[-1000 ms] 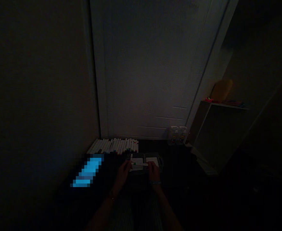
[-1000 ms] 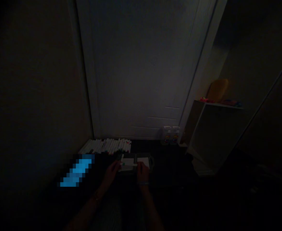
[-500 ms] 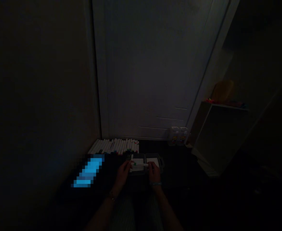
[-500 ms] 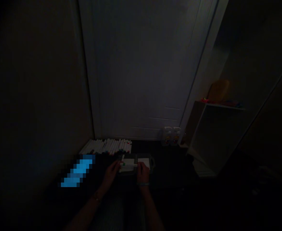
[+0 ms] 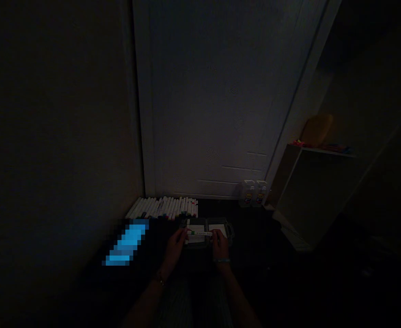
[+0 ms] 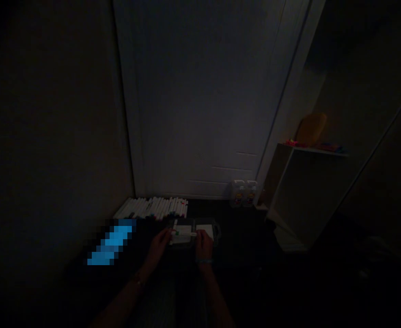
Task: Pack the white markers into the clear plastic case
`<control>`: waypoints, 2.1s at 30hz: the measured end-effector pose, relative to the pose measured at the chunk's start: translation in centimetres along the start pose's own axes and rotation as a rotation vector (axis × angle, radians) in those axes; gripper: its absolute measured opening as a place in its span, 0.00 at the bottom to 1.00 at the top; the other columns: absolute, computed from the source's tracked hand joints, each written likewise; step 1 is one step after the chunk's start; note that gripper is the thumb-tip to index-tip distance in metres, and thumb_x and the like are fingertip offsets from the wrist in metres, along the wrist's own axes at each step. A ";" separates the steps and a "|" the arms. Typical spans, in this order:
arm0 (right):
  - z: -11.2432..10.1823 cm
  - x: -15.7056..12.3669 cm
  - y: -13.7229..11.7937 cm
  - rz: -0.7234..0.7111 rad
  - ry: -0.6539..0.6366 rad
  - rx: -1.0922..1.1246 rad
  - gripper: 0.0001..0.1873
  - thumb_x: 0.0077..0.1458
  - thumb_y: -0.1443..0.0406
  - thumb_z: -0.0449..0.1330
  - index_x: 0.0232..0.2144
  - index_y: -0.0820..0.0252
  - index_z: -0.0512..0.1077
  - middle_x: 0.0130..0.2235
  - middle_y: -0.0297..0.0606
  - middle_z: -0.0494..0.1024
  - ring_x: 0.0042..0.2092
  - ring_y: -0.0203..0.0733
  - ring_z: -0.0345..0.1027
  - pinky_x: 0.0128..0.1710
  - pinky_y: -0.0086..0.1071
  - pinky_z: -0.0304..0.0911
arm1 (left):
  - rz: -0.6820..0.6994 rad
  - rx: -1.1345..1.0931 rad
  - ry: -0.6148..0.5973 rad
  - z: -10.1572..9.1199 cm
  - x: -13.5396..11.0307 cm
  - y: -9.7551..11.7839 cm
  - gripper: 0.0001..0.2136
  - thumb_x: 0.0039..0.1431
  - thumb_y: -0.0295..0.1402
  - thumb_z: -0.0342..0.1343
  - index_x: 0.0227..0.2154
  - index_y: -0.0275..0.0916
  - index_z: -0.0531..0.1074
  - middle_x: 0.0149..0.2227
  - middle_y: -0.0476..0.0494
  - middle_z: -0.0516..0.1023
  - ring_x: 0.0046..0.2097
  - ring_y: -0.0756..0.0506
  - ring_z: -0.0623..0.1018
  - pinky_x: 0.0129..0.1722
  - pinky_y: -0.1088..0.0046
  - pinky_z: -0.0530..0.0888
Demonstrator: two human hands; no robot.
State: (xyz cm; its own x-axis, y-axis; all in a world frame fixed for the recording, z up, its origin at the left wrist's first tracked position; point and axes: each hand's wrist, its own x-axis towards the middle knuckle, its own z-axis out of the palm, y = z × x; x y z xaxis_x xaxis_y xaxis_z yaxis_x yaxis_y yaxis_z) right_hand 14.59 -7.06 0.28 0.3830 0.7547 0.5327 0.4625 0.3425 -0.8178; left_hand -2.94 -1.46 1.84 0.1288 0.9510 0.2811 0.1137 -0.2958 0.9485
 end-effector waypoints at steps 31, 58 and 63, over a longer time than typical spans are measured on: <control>-0.4 0.1 -0.4 0.019 -0.002 0.114 0.17 0.59 0.60 0.46 0.42 0.58 0.71 0.40 0.39 0.75 0.42 0.40 0.68 0.42 0.30 0.61 | 0.002 -0.046 0.018 -0.1 0.1 -0.8 0.21 0.52 0.49 0.48 0.36 0.36 0.73 0.34 0.44 0.78 0.39 0.43 0.75 0.41 0.69 0.70; -0.1 0.1 0.1 0.036 -0.010 0.139 0.19 0.59 0.58 0.46 0.37 0.60 0.73 0.37 0.40 0.77 0.39 0.41 0.69 0.39 0.31 0.62 | 0.013 -0.018 0.000 -0.3 0.0 -0.2 0.20 0.52 0.48 0.47 0.35 0.36 0.73 0.35 0.44 0.77 0.40 0.43 0.74 0.43 0.69 0.69; 0.0 0.1 0.3 0.046 0.018 0.117 0.18 0.58 0.57 0.47 0.36 0.59 0.74 0.36 0.40 0.77 0.38 0.41 0.69 0.39 0.31 0.62 | 0.001 -0.036 -0.005 -0.2 0.0 -0.1 0.20 0.52 0.48 0.47 0.36 0.36 0.72 0.36 0.43 0.77 0.41 0.43 0.74 0.43 0.69 0.69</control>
State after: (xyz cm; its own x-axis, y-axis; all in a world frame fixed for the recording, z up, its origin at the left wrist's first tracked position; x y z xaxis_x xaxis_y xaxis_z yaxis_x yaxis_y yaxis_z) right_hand 14.80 -6.90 0.10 0.4166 0.7612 0.4971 0.3478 0.3717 -0.8607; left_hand -3.17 -1.43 1.79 0.1343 0.9501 0.2817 0.0782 -0.2935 0.9527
